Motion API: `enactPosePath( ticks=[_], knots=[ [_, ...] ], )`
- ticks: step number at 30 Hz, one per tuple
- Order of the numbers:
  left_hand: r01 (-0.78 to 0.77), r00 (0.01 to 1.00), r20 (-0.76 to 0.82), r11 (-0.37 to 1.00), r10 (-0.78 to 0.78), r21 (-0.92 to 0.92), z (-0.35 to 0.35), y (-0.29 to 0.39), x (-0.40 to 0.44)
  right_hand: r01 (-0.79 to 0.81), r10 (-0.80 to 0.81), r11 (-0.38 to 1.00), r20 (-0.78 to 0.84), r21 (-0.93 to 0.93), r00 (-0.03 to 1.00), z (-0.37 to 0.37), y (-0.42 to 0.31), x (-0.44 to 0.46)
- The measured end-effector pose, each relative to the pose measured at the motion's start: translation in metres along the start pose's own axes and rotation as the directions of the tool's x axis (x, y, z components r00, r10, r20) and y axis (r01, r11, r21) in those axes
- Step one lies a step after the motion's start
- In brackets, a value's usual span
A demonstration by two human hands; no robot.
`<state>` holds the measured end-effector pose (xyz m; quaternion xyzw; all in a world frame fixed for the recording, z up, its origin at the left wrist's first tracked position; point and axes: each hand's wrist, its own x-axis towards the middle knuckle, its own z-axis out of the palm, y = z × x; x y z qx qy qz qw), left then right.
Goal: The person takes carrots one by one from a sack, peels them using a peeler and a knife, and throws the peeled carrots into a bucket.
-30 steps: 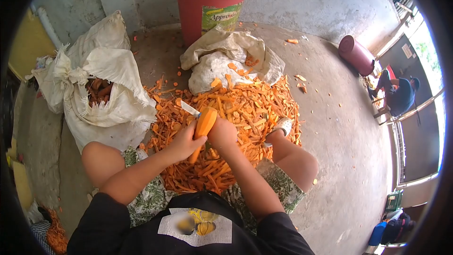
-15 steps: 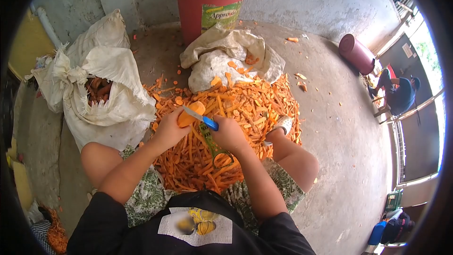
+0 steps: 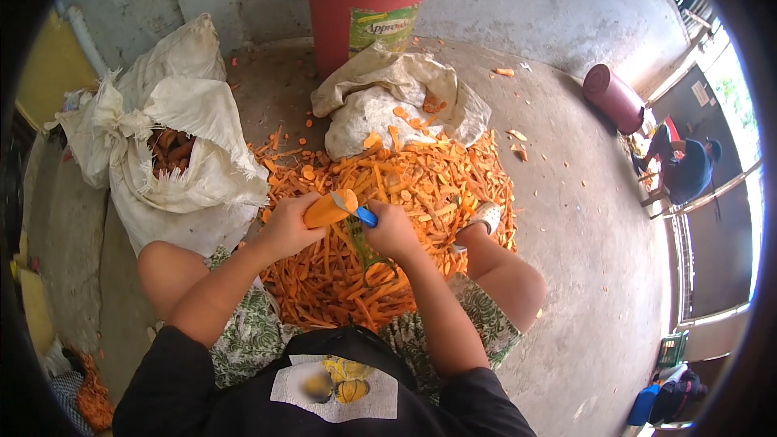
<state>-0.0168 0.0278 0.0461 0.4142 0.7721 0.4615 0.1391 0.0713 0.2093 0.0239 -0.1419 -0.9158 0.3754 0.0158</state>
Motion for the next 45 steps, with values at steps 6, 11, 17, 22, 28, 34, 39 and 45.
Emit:
enactPosePath(
  ticks=[6, 11, 17, 22, 28, 34, 39, 45],
  knots=[
    [-0.003, 0.984, -0.181, 0.999, -0.004, -0.040, 0.009, -0.002, -0.005, -0.488, 0.484, 0.867, 0.064, 0.097, 0.873, 0.004, 0.000, 0.014],
    [-0.027, 0.999, 0.031, 1.000, 0.027, 0.008, -0.013, 0.034, -0.013, -0.549, 0.553, 0.830, 0.014, -0.094, 0.833, 0.013, 0.105, 0.036],
    [-0.232, 0.525, 0.803, 0.860, -0.283, 0.455, -0.016, 0.008, -0.017, -0.409, 0.379, 0.906, -0.225, -0.109, 0.898, -0.045, 0.073, 0.016],
    [-0.274, 0.664, 0.607, 0.613, -0.437, 0.741, -0.101, 0.045, 0.092, -0.381, 0.371, 0.925, -0.189, -0.016, 0.909, -0.059, 0.036, 0.006],
    [-0.152, 0.422, -0.031, 0.104, 0.906, 0.983, -0.210, 0.159, 0.177, -0.342, 0.324, 0.937, -0.195, -0.068, 0.926, -0.058, 0.036, 0.011],
    [-0.126, 0.989, 0.046, 0.662, 0.137, 0.739, -0.152, 0.133, 0.025, -0.371, 0.359, 0.928, -0.163, -0.046, 0.919, -0.060, 0.035, 0.012],
    [-0.397, 0.388, 0.493, 0.342, -0.779, 0.852, -0.116, 0.058, -0.109, -0.349, 0.341, 0.936, -0.115, -0.056, 0.933, -0.058, 0.032, 0.012],
    [-0.044, 0.849, 0.188, 0.288, -0.493, 0.956, -0.178, -0.020, -0.150, -0.357, 0.348, 0.932, -0.114, -0.064, 0.930, -0.051, 0.029, 0.014]
  ],
)
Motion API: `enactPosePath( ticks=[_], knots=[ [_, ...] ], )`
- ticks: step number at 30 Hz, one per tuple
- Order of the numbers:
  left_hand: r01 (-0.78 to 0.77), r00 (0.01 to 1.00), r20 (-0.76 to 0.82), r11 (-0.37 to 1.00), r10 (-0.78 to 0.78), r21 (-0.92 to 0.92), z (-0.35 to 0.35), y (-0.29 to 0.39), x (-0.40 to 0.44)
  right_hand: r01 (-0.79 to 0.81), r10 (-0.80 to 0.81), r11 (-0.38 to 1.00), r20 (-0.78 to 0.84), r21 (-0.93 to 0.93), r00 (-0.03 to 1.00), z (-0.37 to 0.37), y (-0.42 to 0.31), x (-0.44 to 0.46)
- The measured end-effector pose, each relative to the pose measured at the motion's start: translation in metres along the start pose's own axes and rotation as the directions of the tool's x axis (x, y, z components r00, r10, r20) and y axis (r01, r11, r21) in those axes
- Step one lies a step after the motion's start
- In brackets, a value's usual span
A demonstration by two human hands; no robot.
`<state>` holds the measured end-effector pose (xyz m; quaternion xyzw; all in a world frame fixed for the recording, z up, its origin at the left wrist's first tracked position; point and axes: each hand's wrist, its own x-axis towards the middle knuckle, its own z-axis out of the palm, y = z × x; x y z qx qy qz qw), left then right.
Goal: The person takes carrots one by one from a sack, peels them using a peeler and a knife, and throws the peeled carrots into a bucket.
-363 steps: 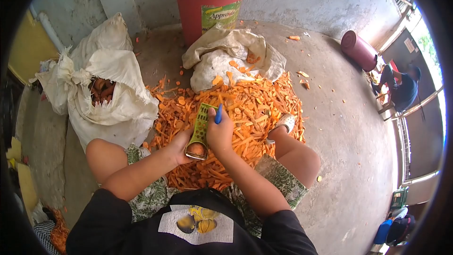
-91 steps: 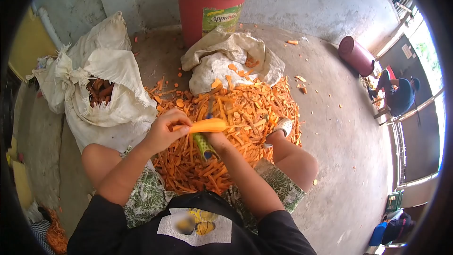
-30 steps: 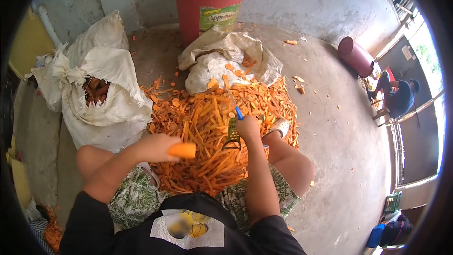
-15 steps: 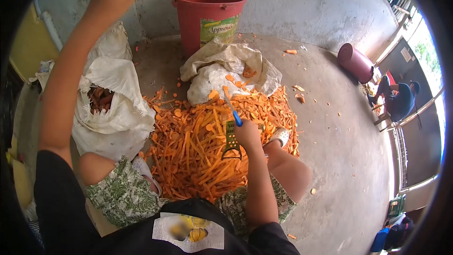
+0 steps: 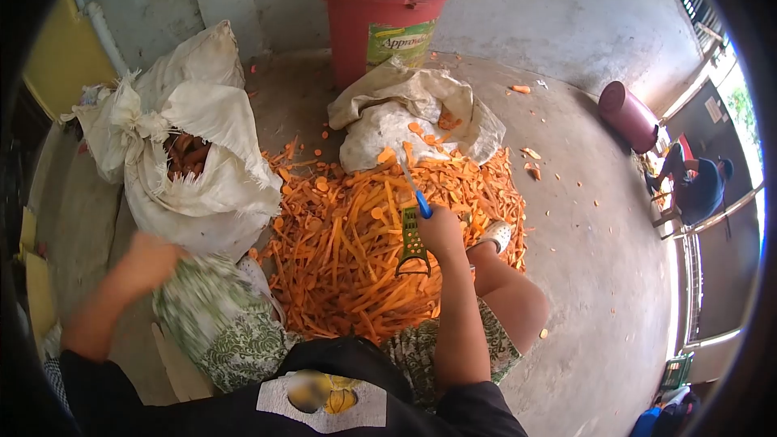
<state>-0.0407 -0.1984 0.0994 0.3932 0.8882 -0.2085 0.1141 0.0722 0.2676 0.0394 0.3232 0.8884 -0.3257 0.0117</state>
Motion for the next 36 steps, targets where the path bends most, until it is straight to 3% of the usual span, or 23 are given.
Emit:
enactPosePath(
  ticks=[2, 3, 5, 6, 8, 9, 10, 12, 14, 16, 20, 22, 23, 27, 29, 32, 36],
  knots=[
    [0.322, 0.931, 0.083, 0.907, -0.356, 0.270, -0.007, -0.067, 0.022, -0.012, 0.012, 1.000, -0.038, -0.006, 0.999, -0.001, -0.005, -0.002],
    [0.412, 0.891, 0.075, 0.866, -0.448, 0.283, 0.007, -0.110, 0.025, -0.010, 0.010, 1.000, -0.034, -0.006, 0.999, -0.001, -0.005, -0.002],
    [0.503, 0.774, 0.209, 0.780, -0.598, 0.372, 0.033, -0.152, 0.026, -0.018, 0.019, 1.000, -0.019, 0.007, 1.000, 0.000, -0.001, -0.001],
    [0.505, 0.774, 0.204, 0.778, -0.600, 0.372, 0.042, -0.163, 0.027, -0.016, 0.016, 1.000, -0.023, 0.009, 1.000, 0.000, 0.000, 0.002],
    [0.300, 0.929, 0.231, 0.954, -0.291, -0.003, 0.053, -0.177, 0.035, 0.022, -0.024, 0.999, -0.032, -0.041, 0.999, 0.004, 0.007, 0.004],
    [0.357, 0.925, 0.248, 0.881, -0.287, -0.311, 0.029, -0.158, 0.046, 0.014, -0.015, 0.999, -0.027, -0.046, 1.000, 0.007, 0.010, 0.004],
    [0.388, 0.922, 0.264, 0.710, -0.284, -0.588, -0.003, -0.135, 0.063, 0.017, -0.017, 0.999, -0.029, -0.027, 0.999, 0.010, 0.011, 0.006],
    [0.169, 0.976, -0.025, 0.819, -0.218, -0.548, -0.012, -0.122, 0.094, 0.017, -0.017, 1.000, -0.031, -0.014, 0.999, 0.013, 0.011, 0.009],
    [0.195, 0.955, -0.042, 0.728, -0.293, -0.657, 0.004, -0.128, 0.136, 0.020, -0.021, 0.999, -0.027, -0.042, 0.999, 0.017, 0.010, 0.012],
    [0.224, 0.924, -0.114, 0.758, -0.366, -0.612, 0.034, -0.135, 0.180, 0.003, -0.004, 0.999, -0.020, -0.046, 1.000, 0.016, 0.005, 0.011],
    [0.382, 0.888, -0.040, 0.781, -0.459, -0.494, 0.145, -0.155, 0.249, 0.015, -0.018, 0.998, -0.051, -0.053, 0.999, 0.024, 0.012, 0.018],
    [0.532, 0.768, -0.084, 0.706, -0.635, -0.469, 0.178, -0.149, 0.261, 0.037, -0.042, 0.996, -0.075, -0.077, 0.996, 0.026, 0.013, 0.021],
    [0.601, 0.710, 0.002, 0.605, -0.704, -0.522, 0.184, -0.148, 0.264, 0.036, -0.042, 0.997, -0.097, -0.064, 0.994, 0.029, 0.016, 0.024],
    [0.635, 0.700, -0.017, 0.633, -0.714, -0.443, 0.210, -0.161, 0.282, 0.010, -0.018, 0.997, -0.098, -0.076, 0.995, 0.038, 0.017, 0.036],
    [0.562, 0.751, -0.082, 0.699, -0.656, -0.443, 0.210, -0.164, 0.288, 0.013, -0.020, 0.997, -0.084, -0.074, 0.996, 0.042, 0.016, 0.044],
    [0.607, 0.717, -0.116, 0.697, -0.688, -0.382, 0.222, -0.169, 0.299, 0.008, -0.013, 0.998, -0.077, -0.068, 0.997, 0.049, 0.013, 0.051],
    [0.590, 0.777, -0.053, 0.756, -0.627, -0.283, 0.225, -0.175, 0.314, 0.040, -0.047, 0.996, -0.091, -0.076, 0.995, 0.059, 0.007, 0.058]
  ],
)
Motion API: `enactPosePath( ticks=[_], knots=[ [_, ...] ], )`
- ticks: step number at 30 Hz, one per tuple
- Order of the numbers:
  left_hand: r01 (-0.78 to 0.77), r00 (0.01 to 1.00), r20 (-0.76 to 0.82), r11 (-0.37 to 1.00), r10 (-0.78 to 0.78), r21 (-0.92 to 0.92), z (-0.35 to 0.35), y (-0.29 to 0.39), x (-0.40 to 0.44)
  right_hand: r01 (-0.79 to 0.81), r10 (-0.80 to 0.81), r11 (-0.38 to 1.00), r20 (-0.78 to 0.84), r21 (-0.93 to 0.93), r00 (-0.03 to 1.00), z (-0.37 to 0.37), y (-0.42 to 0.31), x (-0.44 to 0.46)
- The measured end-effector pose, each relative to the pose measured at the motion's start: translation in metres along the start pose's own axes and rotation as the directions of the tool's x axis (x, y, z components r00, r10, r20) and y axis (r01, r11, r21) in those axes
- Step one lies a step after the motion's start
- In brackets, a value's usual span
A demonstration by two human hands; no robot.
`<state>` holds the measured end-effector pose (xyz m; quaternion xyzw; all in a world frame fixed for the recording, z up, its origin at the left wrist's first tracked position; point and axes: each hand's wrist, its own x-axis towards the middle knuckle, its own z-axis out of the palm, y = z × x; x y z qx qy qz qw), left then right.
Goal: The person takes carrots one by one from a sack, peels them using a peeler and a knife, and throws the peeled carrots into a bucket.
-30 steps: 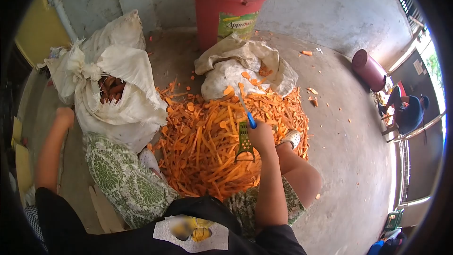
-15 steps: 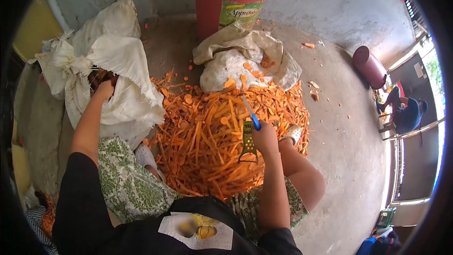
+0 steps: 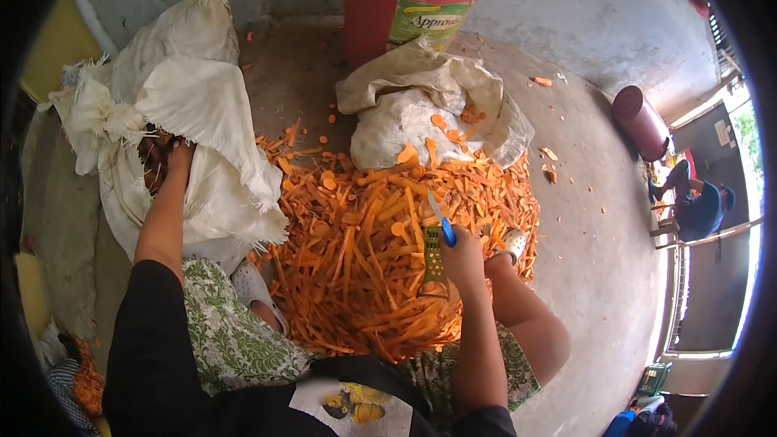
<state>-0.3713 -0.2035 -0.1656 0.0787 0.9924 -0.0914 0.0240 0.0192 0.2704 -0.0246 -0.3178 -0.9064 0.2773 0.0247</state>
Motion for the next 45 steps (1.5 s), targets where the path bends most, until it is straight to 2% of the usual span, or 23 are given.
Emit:
enactPosePath(
  ticks=[3, 6, 7, 9, 10, 12, 13, 14, 15, 16, 17, 18, 20, 22, 28, 32, 34, 36, 39, 41, 42, 44, 45],
  knots=[
    [0.048, 0.991, -0.124, 0.998, -0.041, 0.047, 0.019, -0.003, 0.014, -0.021, 0.021, 1.000, 0.025, -0.005, 0.999, 0.001, -0.006, 0.001],
    [0.332, 0.914, -0.115, 0.879, -0.390, -0.342, 0.003, 0.000, 0.011, -0.027, 0.027, 1.000, 0.033, -0.015, 0.999, 0.000, -0.004, 0.001],
    [0.332, 0.913, -0.119, 0.880, -0.390, -0.340, -0.006, -0.001, 0.008, -0.016, 0.017, 1.000, 0.023, -0.017, 1.000, 0.000, -0.003, 0.000],
    [0.116, 0.947, -0.256, 0.949, -0.195, -0.292, -0.031, -0.005, 0.001, 0.001, -0.001, 1.000, 0.009, 0.009, 1.000, -0.003, -0.002, -0.001],
    [0.119, 0.945, -0.261, 0.949, -0.199, -0.291, -0.056, -0.002, -0.006, 0.013, -0.013, 1.000, -0.005, 0.027, 1.000, -0.006, -0.003, -0.003],
    [0.236, 0.958, 0.026, 0.728, -0.287, -0.644, -0.114, 0.008, -0.030, 0.035, -0.034, 0.998, -0.019, 0.042, 0.999, -0.012, -0.006, -0.008],
    [0.267, 0.928, 0.160, 0.302, -0.336, -0.915, -0.126, 0.011, -0.040, 0.049, -0.047, 0.998, -0.037, 0.050, 0.998, -0.015, -0.008, -0.012],
    [0.257, 0.929, 0.149, 0.305, -0.338, -0.917, -0.138, 0.014, -0.051, 0.053, -0.051, 0.997, -0.044, 0.058, 0.998, -0.018, -0.008, -0.015],
    [0.229, 0.948, 0.236, -0.056, -0.212, -0.972, -0.156, 0.017, -0.065, 0.049, -0.047, 0.994, -0.027, 0.096, 0.999, -0.020, -0.008, -0.019],
    [0.220, 0.963, 0.264, -0.411, -0.055, -0.885, -0.176, 0.023, -0.080, 0.046, -0.044, 0.990, -0.015, 0.134, 0.999, -0.023, -0.009, -0.022],
    [0.212, 0.966, 0.257, -0.575, 0.003, -0.790, -0.198, 0.039, -0.101, 0.050, -0.046, 0.989, -0.026, 0.140, 0.999, -0.028, -0.012, -0.026],
    [0.205, 0.969, 0.247, -0.574, 0.004, -0.793, -0.211, 0.051, -0.119, 0.056, -0.052, 0.978, -0.025, 0.202, 0.998, -0.031, -0.015, -0.031],
    [0.359, 0.930, 0.174, -0.710, 0.322, -0.606, -0.231, 0.073, -0.151, 0.069, -0.062, 0.962, -0.035, 0.266, 0.997, -0.038, -0.023, -0.041],
    [0.482, 0.845, 0.086, -0.683, 0.527, -0.548, -0.236, 0.097, -0.179, 0.061, -0.063, 0.906, -0.009, 0.419, 0.998, -0.043, -0.032, -0.051],
    [0.760, 0.565, -0.088, -0.559, 0.820, -0.332, -0.261, 0.193, -0.289, 0.090, -0.083, 0.762, -0.041, 0.642, 0.996, -0.048, -0.053, -0.082],
    [0.786, 0.430, -0.115, -0.433, 0.896, -0.442, -0.257, 0.215, -0.319, 0.124, -0.086, 0.665, -0.089, 0.737, 0.992, -0.051, -0.048, -0.087],
    [0.698, 0.378, -0.076, -0.337, 0.923, -0.631, -0.258, 0.219, -0.324, 0.152, -0.091, 0.655, -0.123, 0.740, 0.988, -0.051, -0.045, -0.087],
    [0.657, 0.407, -0.060, -0.339, 0.911, -0.673, -0.264, 0.218, -0.329, 0.106, -0.054, 0.650, -0.093, 0.753, 0.994, -0.059, -0.048, -0.094],
    [0.470, 0.485, -0.179, -0.427, 0.856, -0.772, -0.267, 0.221, -0.338, 0.086, -0.012, 0.591, -0.099, 0.802, 0.995, -0.062, -0.052, -0.095],
    [0.688, 0.507, 0.007, -0.399, 0.862, -0.606, -0.265, 0.226, -0.346, 0.109, 0.000, 0.541, -0.130, 0.834, 0.992, -0.059, -0.054, -0.095],
    [0.693, 0.506, 0.010, -0.399, 0.863, -0.601, -0.254, 0.232, -0.347, 0.124, 0.037, 0.495, -0.164, 0.860, 0.986, -0.056, -0.056, -0.093],
    [0.856, 0.484, 0.256, -0.392, 0.837, -0.337, -0.225, 0.247, -0.347, 0.136, 0.078, 0.453, -0.192, 0.881, 0.978, -0.042, -0.056, -0.090],
    [0.849, 0.524, 0.351, -0.442, 0.776, -0.288, -0.221, 0.256, -0.353, 0.066, 0.137, 0.409, -0.133, 0.910, 0.982, -0.030, -0.055, -0.086]
  ],
)
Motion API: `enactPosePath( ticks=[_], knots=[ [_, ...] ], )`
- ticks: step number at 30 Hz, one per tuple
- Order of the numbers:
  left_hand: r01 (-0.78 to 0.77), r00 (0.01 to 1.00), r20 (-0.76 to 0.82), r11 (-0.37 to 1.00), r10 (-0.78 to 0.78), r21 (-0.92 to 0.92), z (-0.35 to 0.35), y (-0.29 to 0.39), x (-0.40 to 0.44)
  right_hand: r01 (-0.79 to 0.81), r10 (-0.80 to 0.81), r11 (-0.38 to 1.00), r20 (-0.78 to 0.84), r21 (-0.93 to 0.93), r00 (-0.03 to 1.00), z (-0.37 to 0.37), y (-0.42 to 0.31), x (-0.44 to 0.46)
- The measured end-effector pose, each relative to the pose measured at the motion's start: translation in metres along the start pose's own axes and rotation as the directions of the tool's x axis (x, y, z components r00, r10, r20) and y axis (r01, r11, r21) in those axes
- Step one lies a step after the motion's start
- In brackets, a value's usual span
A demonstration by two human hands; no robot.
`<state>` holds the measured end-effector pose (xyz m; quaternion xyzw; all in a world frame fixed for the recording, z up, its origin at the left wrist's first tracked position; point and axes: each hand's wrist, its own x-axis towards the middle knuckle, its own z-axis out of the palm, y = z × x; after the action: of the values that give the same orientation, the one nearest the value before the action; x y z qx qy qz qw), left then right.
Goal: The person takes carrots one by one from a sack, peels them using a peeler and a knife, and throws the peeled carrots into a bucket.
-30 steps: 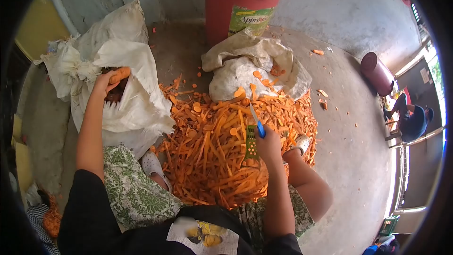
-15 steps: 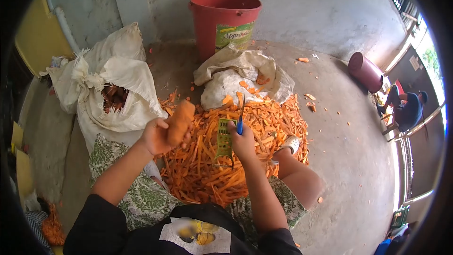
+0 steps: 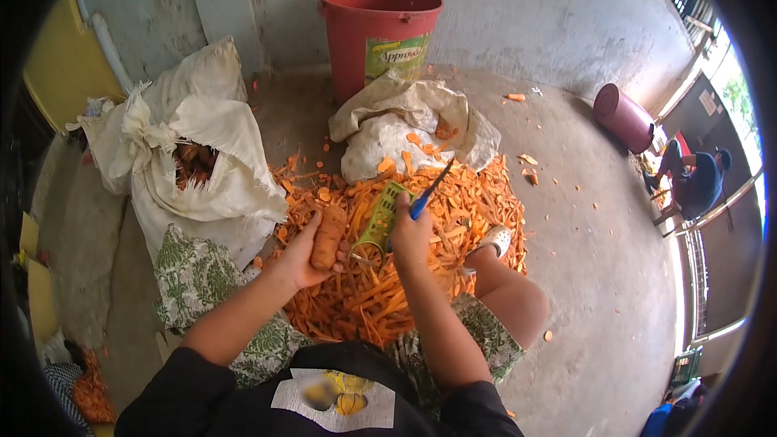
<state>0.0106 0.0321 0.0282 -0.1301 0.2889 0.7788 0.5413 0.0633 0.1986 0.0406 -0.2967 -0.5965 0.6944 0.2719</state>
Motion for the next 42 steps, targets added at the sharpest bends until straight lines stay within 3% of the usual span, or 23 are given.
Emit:
enactPosePath(
  ticks=[3, 5, 7, 9, 12, 15, 16, 17, 20, 21, 23, 24, 25, 26, 27, 29, 32, 34, 36, 37, 39, 40, 42],
  knots=[
    [-0.026, 0.989, -0.144, 1.000, 0.027, 0.007, -0.011, -0.022, 0.017, -0.107, 0.108, 0.993, -0.010, 0.057, 0.994, 0.015, 0.013, -0.008],
    [0.061, 0.995, -0.083, 0.998, -0.061, -0.008, -0.010, -0.028, 0.015, -0.148, 0.156, 0.972, 0.028, -0.180, 0.987, 0.016, 0.019, -0.014],
    [0.132, 0.988, -0.083, 0.991, -0.133, -0.019, -0.006, -0.030, 0.013, -0.154, 0.163, 0.963, 0.022, -0.222, 0.986, 0.022, 0.020, -0.018],
    [0.135, 0.985, -0.103, 0.989, -0.140, -0.057, -0.002, -0.029, 0.012, -0.014, 0.044, 0.924, 0.071, -0.382, 0.997, 0.026, 0.019, -0.023],
    [0.136, 0.978, -0.138, 0.981, -0.155, -0.136, 0.000, -0.029, 0.012, 0.014, 0.011, 0.920, 0.061, -0.391, 0.998, 0.027, 0.023, -0.022],
    [0.115, 0.987, -0.102, 0.989, -0.125, -0.097, -0.012, -0.030, 0.015, 0.081, -0.073, 0.888, 0.035, -0.452, 0.997, 0.029, 0.022, -0.022],
    [0.142, 0.990, -0.007, 0.990, -0.142, 0.018, -0.024, -0.030, 0.020, 0.109, -0.117, 0.851, 0.016, -0.513, 0.993, 0.028, 0.020, -0.022],
    [0.155, 0.982, 0.087, 0.979, -0.168, 0.135, -0.032, -0.031, 0.024, 0.111, -0.160, 0.850, -0.051, -0.515, 0.986, 0.024, 0.024, -0.012],
    [0.244, 0.933, 0.221, 0.950, -0.284, 0.192, -0.020, -0.032, 0.007, 0.047, -0.179, 0.911, -0.290, -0.410, 0.940, -0.013, 0.045, 0.045],
    [0.245, 0.933, 0.217, 0.950, -0.285, 0.193, -0.012, -0.032, 0.000, 0.002, -0.232, 0.841, -0.357, -0.541, 0.905, -0.025, 0.037, 0.054],
    [0.210, 0.953, 0.167, 0.949, -0.252, 0.235, 0.003, -0.028, -0.007, -0.071, -0.033, 0.971, -0.421, -0.229, 0.906, -0.047, 0.046, 0.071],
    [0.220, 0.939, 0.232, 0.961, -0.255, 0.165, -0.005, -0.027, 0.001, -0.077, -0.029, 0.970, -0.423, -0.231, 0.906, -0.037, 0.032, 0.056],
    [0.224, 0.938, 0.233, 0.961, -0.257, 0.160, -0.009, -0.026, 0.005, -0.065, 0.013, 0.986, -0.318, -0.153, 0.948, -0.014, 0.004, 0.027],
    [0.210, 0.963, 0.138, 0.967, -0.230, 0.146, -0.010, -0.024, 0.008, -0.059, 0.043, 0.996, -0.205, -0.073, 0.978, 0.006, -0.010, 0.009],
    [0.195, 0.979, 0.042, 0.972, -0.202, 0.134, -0.009, -0.023, 0.009, -0.021, 0.007, 0.984, -0.081, -0.176, 0.997, 0.012, -0.004, -0.003],
    [0.179, 0.984, -0.017, 0.968, -0.179, 0.176, -0.006, -0.024, 0.008, 0.298, -0.291, 0.866, 0.080, -0.402, 0.953, 0.024, 0.020, -0.023],
    [0.121, 0.987, 0.096, 0.989, -0.129, 0.086, -0.014, -0.026, 0.006, 0.287, -0.279, 0.807, 0.094, -0.516, 0.956, 0.028, 0.005, -0.031],
    [0.118, 0.982, 0.098, 0.936, -0.159, 0.331, -0.013, -0.026, 0.001, 0.254, -0.319, 0.808, -0.033, -0.531, 0.947, 0.019, 0.007, -0.011],
    [0.161, 0.971, 0.123, 0.939, -0.206, 0.305, -0.007, -0.027, -0.002, 0.170, -0.288, 0.883, -0.218, -0.437, 0.933, -0.003, 0.011, 0.024],
    [0.203, 0.956, 0.149, 0.938, -0.251, 0.279, -0.003, -0.026, -0.004, 0.172, -0.289, 0.883, -0.216, -0.437, 0.933, -0.018, 0.013, 0.035],
    [0.211, 0.951, 0.174, 0.948, -0.255, 0.239, 0.001, -0.023, -0.006, 0.047, -0.151, 0.958, -0.356, -0.284, 0.922, -0.037, 0.014, 0.050],
    [0.227, 0.944, 0.197, 0.953, -0.265, 0.199, 0.002, -0.022, -0.005, 0.108, -0.159, 0.979, -0.310, -0.175, 0.937, -0.025, 0.002, 0.036],
    [0.234, 0.933, 0.244, 0.961, -0.264, 0.144, -0.002, -0.020, -0.001, 0.165, -0.203, 0.954, -0.132, -0.251, 0.970, -0.003, -0.004, 0.003]
  ],
)
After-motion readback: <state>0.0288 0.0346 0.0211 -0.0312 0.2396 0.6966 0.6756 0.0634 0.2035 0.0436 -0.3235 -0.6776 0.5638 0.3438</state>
